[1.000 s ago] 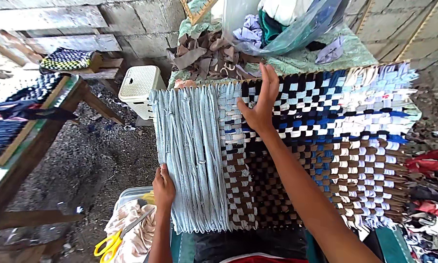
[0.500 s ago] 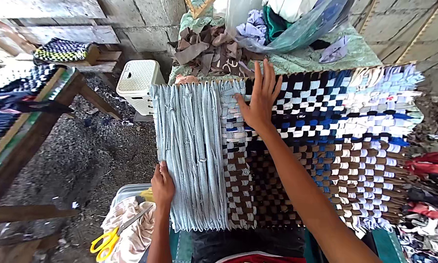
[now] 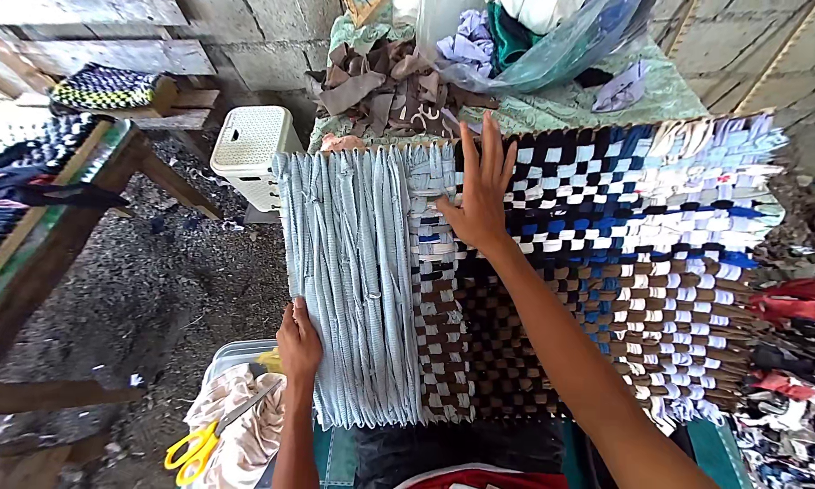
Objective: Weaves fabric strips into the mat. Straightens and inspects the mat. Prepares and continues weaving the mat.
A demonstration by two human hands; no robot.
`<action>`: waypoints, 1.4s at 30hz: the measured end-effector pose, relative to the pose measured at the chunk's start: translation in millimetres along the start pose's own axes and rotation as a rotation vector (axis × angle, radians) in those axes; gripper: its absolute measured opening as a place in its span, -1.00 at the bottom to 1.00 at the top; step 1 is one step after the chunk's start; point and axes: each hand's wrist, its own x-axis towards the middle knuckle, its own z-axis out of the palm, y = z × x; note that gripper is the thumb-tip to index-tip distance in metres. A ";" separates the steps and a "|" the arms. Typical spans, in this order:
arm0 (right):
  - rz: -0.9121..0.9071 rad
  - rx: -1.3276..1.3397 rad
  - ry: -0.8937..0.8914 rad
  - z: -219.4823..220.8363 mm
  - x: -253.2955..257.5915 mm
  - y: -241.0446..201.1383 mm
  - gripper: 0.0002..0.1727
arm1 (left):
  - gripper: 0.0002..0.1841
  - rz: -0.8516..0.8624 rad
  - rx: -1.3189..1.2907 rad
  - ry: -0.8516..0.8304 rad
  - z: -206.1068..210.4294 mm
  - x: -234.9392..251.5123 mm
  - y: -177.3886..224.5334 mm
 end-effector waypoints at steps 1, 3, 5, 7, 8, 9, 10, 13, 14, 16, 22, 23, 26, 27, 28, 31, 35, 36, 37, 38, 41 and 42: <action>-0.012 0.020 0.004 -0.4 -1.0 1.4 0.14 | -0.26 0.001 -0.007 -0.002 0.1 -0.4 1.1; -0.015 0.043 0.038 -0.5 -2.7 -1.0 0.16 | -0.26 -0.002 -0.015 -0.012 0.4 0.0 1.8; 0.016 0.021 0.054 -0.4 -4.1 -9.7 0.31 | -0.25 -0.002 -0.024 -0.022 1.1 0.3 1.2; 0.065 -0.027 0.052 3.5 -5.3 -19.8 0.42 | -0.26 0.003 -0.031 -0.022 1.1 0.2 -0.2; 0.083 -0.047 0.048 5.9 -5.9 -23.0 0.44 | -0.27 0.005 -0.032 -0.019 0.4 0.0 -0.8; 0.090 -0.055 0.047 7.2 -6.0 -24.2 0.43 | -0.27 0.007 -0.031 -0.018 -0.4 0.4 -1.5; 0.085 -0.054 0.040 6.3 -5.7 -23.1 0.40 | -0.27 0.008 -0.026 -0.017 -1.0 0.9 -2.2; 0.031 -0.009 0.016 -2.1 -9.5 -8.4 0.26 | -0.27 0.013 -0.008 -0.015 -1.7 1.3 -3.7; 0.000 0.008 0.006 -4.5 -9.9 -4.0 0.23 | -0.27 0.011 -0.006 -0.015 -1.1 1.3 -2.8; -0.032 0.050 -0.013 -6.2 -11.9 0.0 0.18 | -0.26 0.002 -0.011 -0.019 -0.9 -0.3 -0.5; 0.078 -0.029 0.054 7.9 -11.4 -22.3 0.40 | -0.28 0.033 -0.038 -0.006 1.1 1.1 -3.6; 0.096 -0.050 0.068 11.2 -11.0 -26.4 0.41 | -0.28 0.039 -0.039 -0.006 0.9 1.7 -4.4; 0.119 -0.065 0.063 14.3 -10.4 -34.2 0.41 | -0.28 0.042 -0.026 -0.005 -1.2 1.7 -5.9; 0.118 -0.064 0.047 12.7 -10.3 -32.8 0.39 | -0.28 0.043 -0.022 -0.005 -1.8 2.2 -5.9; 0.109 -0.058 0.028 9.1 -10.6 -29.6 0.35 | -0.27 0.041 -0.021 -0.005 -2.0 2.3 -5.6; 0.032 0.006 0.000 -3.7 -15.4 -8.8 0.20 | -0.27 0.035 -0.019 0.001 -2.7 1.2 -4.8; -0.041 0.180 0.012 -8.9 -18.3 4.7 0.09 | -0.27 0.022 -0.042 -0.003 0.1 0.1 -4.0; -0.027 0.166 0.030 -7.1 -18.4 0.4 0.12 | -0.27 0.023 -0.048 -0.007 0.0 0.7 -3.1; -0.006 0.142 0.047 -3.9 -18.0 -5.7 0.18 | -0.27 0.025 -0.054 -0.010 -0.5 0.9 -2.4; 0.021 0.114 0.062 0.5 -17.5 -12.4 0.24 | -0.28 0.029 -0.060 -0.012 -1.0 1.0 -2.6; 0.077 0.024 0.071 10.0 -16.4 -23.4 0.33 | -0.30 0.050 -0.074 -0.013 -2.5 1.2 -5.3; 0.081 0.020 0.069 10.0 -16.1 -23.2 0.34 | -0.30 0.053 -0.073 -0.014 -2.7 2.0 -5.9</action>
